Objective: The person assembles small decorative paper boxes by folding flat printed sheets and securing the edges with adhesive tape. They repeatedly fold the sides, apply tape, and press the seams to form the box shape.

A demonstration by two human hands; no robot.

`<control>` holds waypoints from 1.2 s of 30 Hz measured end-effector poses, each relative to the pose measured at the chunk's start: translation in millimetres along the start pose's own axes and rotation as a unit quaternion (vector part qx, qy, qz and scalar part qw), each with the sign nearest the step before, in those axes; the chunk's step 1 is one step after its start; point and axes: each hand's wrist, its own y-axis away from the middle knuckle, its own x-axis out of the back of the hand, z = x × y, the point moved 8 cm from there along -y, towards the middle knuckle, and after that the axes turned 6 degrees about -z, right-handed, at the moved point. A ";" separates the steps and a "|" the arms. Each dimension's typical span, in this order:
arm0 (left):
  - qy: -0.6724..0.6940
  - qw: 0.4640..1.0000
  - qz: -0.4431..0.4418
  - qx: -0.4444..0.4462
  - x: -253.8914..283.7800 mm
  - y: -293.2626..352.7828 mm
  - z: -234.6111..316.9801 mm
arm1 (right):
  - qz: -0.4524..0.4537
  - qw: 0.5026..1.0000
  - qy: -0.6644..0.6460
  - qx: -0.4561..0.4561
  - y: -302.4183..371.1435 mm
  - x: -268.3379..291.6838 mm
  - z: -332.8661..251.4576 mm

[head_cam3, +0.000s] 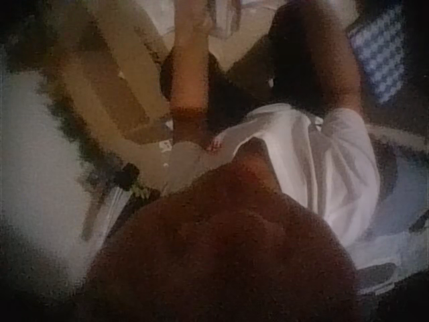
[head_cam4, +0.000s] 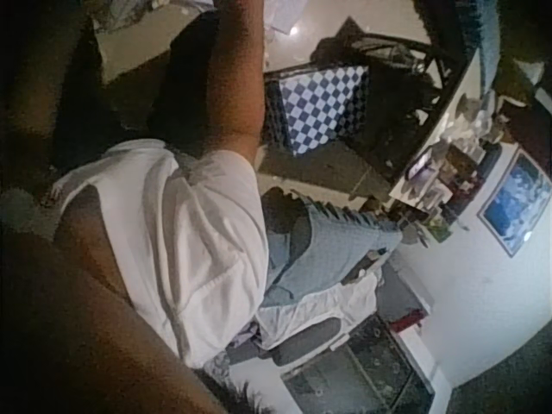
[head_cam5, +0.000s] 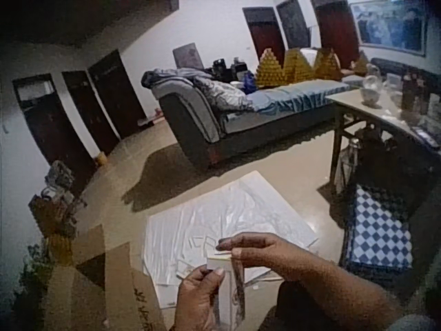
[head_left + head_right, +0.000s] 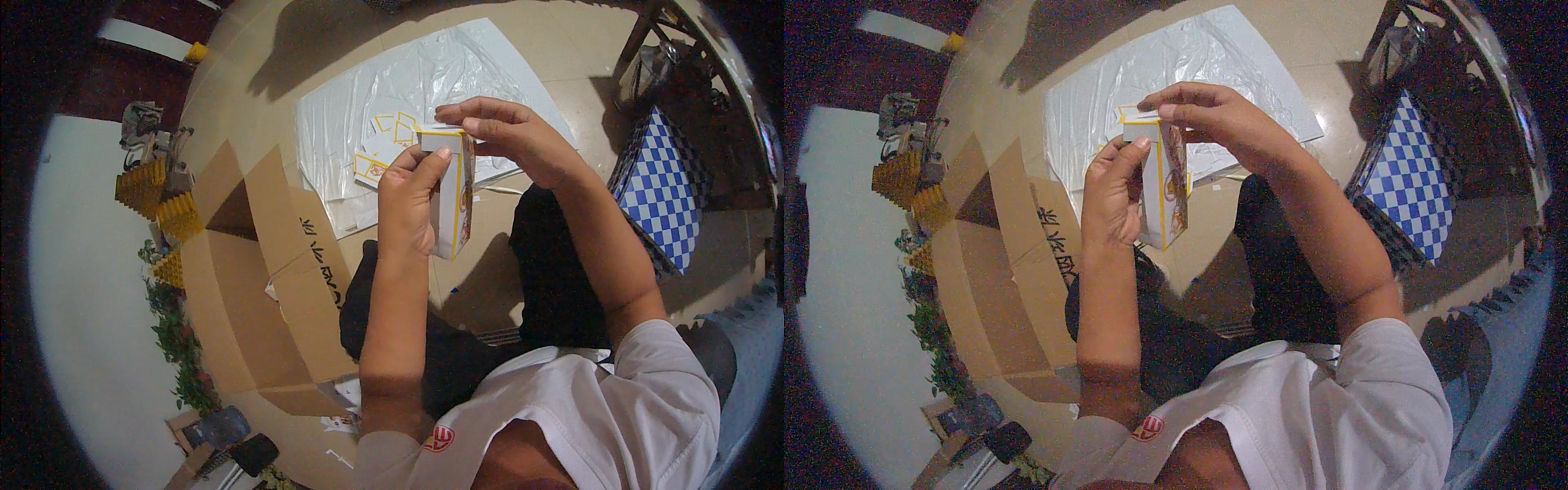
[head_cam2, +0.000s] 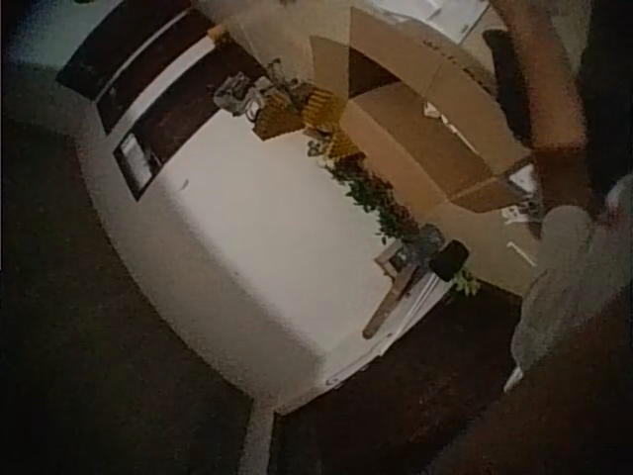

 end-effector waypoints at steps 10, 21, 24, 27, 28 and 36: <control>0.050 0.999 0.000 0.004 -3.8 -4.7 1.0 | -0.025 0.990 0.130 0.054 -4.3 -2.9 -11.0; -0.043 0.998 0.041 0.036 9.9 -18.0 -31.5 | 0.372 0.868 0.212 -0.252 156.1 288.7 259.5; -0.052 0.994 0.085 0.052 17.1 -11.6 -34.4 | 0.398 0.843 0.190 -0.309 207.9 280.5 329.8; -0.075 0.989 0.110 0.065 29.5 -10.9 -42.9 | 0.372 0.848 0.172 -0.335 219.5 272.0 369.8; -0.080 0.988 0.110 0.071 27.0 -12.8 -46.3 | 0.372 0.852 0.142 -0.339 221.7 271.1 380.2; -0.084 0.986 0.110 0.093 24.1 -24.7 -63.0 | 0.394 0.846 0.046 -0.357 221.1 299.1 429.3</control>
